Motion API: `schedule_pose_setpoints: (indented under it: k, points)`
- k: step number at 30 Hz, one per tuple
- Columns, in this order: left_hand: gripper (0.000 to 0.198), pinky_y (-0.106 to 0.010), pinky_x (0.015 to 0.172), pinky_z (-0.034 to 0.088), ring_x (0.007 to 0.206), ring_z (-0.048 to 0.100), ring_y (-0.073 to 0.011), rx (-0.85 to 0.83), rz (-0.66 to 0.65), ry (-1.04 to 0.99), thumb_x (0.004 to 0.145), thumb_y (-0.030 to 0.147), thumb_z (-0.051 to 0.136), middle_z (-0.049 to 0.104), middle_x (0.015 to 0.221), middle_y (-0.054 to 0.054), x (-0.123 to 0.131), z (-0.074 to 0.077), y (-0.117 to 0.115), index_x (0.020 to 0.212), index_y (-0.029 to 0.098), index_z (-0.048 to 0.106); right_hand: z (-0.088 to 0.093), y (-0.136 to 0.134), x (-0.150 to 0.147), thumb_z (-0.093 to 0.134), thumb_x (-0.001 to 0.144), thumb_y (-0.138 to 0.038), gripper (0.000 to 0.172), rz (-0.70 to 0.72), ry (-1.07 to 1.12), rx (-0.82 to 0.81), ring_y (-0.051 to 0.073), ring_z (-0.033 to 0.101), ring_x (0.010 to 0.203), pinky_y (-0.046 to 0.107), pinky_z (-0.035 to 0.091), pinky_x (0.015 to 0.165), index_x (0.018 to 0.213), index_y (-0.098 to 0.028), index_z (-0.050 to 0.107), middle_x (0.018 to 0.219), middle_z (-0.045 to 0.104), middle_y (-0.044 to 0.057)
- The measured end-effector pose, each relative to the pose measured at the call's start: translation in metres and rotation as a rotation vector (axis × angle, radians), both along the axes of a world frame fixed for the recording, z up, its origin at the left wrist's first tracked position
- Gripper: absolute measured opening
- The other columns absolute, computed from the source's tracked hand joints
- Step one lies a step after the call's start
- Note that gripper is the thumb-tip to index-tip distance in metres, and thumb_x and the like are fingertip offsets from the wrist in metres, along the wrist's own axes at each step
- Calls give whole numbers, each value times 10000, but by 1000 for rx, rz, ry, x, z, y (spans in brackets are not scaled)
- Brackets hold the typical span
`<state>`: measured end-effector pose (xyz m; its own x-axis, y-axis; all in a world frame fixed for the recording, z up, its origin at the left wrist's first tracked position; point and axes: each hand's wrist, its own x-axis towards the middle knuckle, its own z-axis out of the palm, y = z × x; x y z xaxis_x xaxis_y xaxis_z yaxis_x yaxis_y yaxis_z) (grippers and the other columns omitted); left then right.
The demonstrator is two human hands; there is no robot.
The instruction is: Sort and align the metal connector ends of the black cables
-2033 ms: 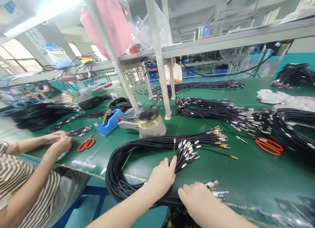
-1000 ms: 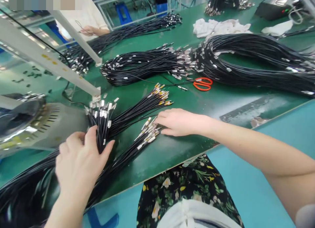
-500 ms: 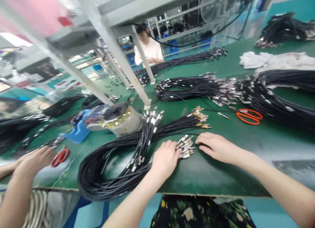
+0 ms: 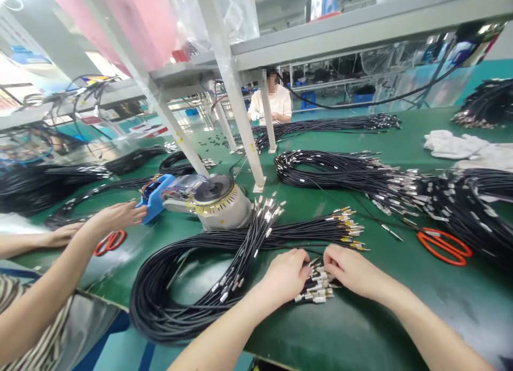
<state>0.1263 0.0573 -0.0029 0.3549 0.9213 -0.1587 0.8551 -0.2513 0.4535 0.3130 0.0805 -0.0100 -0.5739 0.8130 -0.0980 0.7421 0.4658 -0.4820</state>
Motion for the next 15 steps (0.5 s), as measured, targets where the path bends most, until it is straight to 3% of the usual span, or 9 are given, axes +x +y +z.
schedule_pose_setpoints:
  k: [4, 8, 10, 12, 15]
  points:
    - [127, -303, 695, 402, 784, 561, -213, -60, -27, 44, 784, 279, 506, 625, 748, -21, 4, -3, -4, 822, 207, 603, 2, -8, 14, 496, 779, -162, 146, 135, -2, -225, 131, 499, 575, 211, 322, 503, 641, -200, 528, 603, 568, -27]
    - [94, -296, 686, 379, 804, 544, -213, 10, -40, 80, 769, 235, 488, 613, 786, -31, 8, -7, -4, 745, 195, 570, -3, -4, 11, 482, 836, -214, 108, 28, 48, -73, 151, 516, 642, 238, 361, 573, 789, -208, 578, 695, 583, -4]
    - [60, -261, 636, 360, 743, 534, -178, 14, -35, 21, 745, 199, 482, 590, 757, -6, 8, -7, -4, 722, 201, 538, -6, -1, 7, 452, 859, -182, 140, 71, 92, 14, 166, 526, 736, 256, 386, 647, 869, -214, 587, 789, 585, 16]
    - [52, -234, 586, 336, 675, 516, -146, -13, -25, -56, 724, 168, 476, 563, 703, 22, 7, -5, -4, 705, 206, 505, -8, -1, 5, 405, 878, -144, 200, 133, 102, 71, 176, 519, 781, 267, 392, 684, 827, -204, 589, 801, 573, 28]
    - [68, -219, 563, 327, 638, 509, -130, -64, -14, -147, 743, 155, 461, 552, 672, 41, 9, 0, -7, 753, 216, 489, -5, -4, 6, 356, 905, -149, 254, 178, 91, 68, 165, 508, 715, 258, 393, 637, 761, -189, 562, 751, 556, 26]
